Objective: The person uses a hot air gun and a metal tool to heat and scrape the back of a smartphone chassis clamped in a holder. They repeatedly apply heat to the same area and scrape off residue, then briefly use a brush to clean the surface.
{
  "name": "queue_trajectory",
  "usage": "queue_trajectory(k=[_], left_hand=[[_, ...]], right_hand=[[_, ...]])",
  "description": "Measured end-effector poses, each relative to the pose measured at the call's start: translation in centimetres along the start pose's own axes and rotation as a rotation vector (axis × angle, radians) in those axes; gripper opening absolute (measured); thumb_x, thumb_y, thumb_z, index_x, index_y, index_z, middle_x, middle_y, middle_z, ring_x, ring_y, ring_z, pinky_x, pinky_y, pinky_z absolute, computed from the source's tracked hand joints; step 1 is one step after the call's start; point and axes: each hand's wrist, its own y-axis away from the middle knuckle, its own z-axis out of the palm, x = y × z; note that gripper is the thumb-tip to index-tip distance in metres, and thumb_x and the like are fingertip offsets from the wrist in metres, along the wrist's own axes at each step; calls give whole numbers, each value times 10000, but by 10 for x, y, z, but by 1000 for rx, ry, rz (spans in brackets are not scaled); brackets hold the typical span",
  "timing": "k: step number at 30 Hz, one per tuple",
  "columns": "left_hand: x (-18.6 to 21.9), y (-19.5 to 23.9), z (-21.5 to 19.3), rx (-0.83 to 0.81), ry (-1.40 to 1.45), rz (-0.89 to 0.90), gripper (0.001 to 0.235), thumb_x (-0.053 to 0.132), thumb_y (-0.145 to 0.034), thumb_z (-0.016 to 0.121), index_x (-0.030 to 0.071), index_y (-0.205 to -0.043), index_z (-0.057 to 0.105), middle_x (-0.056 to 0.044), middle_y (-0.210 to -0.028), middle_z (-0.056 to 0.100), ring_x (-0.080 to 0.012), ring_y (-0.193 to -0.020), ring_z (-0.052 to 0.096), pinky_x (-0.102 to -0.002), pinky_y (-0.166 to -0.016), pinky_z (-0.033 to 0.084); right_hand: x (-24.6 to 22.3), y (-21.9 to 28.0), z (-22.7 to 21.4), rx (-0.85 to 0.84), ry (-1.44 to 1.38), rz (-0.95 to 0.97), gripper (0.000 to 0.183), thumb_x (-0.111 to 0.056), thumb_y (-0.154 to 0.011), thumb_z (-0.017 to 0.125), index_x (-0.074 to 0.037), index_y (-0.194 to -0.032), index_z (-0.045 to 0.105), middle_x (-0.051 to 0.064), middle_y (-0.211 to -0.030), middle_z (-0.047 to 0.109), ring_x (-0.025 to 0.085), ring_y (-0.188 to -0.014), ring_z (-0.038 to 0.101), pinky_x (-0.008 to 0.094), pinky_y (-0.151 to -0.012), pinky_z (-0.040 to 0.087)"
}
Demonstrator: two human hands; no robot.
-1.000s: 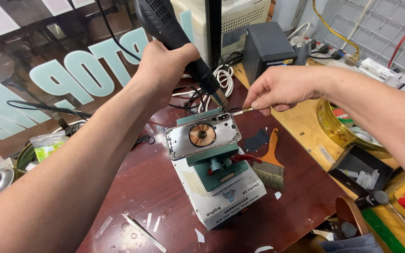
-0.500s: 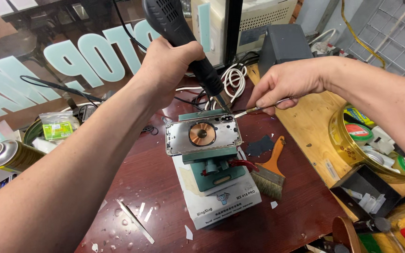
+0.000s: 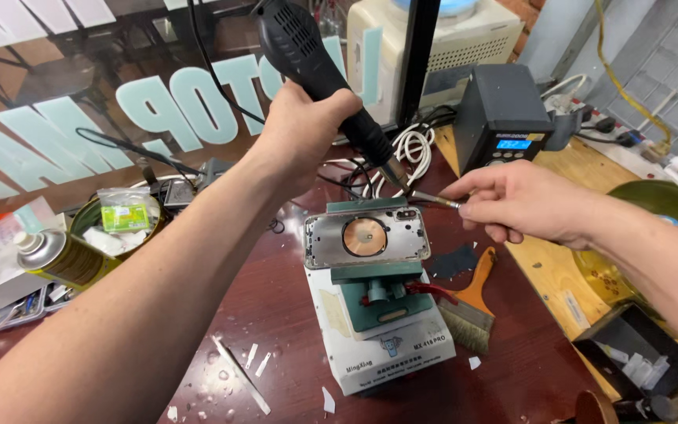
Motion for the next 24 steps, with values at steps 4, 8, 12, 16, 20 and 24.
queue_trajectory(k=[4,8,12,16,20,24], left_hand=[[-2,2,5,42,-45,-62,228,95,-873,677,-74,-1008,605,-139,-934,660,-243,-797,704,-405,-670,633],[-3,10,2,59,54,-111,226,105,-864,673,-56,-1001,593,-136,-946,685,-255,-839,750,-418,-716,688],[-2,17,4,69,54,-64,228,91,-844,680,-38,-1004,584,-119,-946,685,-242,-843,747,-427,-733,696],[0,20,6,81,42,-72,222,90,-846,680,-50,-997,596,-115,-928,683,-235,-834,739,-419,-742,691],[0,21,10,89,33,-68,219,85,-846,680,-54,-995,603,-111,-903,669,-226,-816,718,-412,-735,678],[3,21,14,87,29,-81,229,91,-841,679,-56,-995,595,-118,-910,677,-231,-818,729,-421,-742,689]], right_hand=[[11,23,28,152,-29,-69,349,-143,-883,650,-104,-1218,738,35,-760,750,122,-528,616,289,-477,479],[15,29,32,219,104,-145,303,-177,-883,699,-110,-1169,773,32,-723,750,117,-531,631,281,-528,526],[15,36,35,192,40,-124,316,-157,-874,700,-97,-1176,774,46,-722,757,138,-534,643,294,-529,530],[6,44,39,153,-52,-17,322,-159,-880,697,-79,-1190,738,58,-751,776,144,-579,710,311,-492,556],[-4,51,44,119,-93,-7,356,-158,-897,677,-75,-1240,729,85,-756,775,153,-573,723,295,-474,576],[-6,51,46,148,-32,47,327,-155,-893,687,-68,-1206,730,78,-769,773,166,-533,708,308,-443,541]])
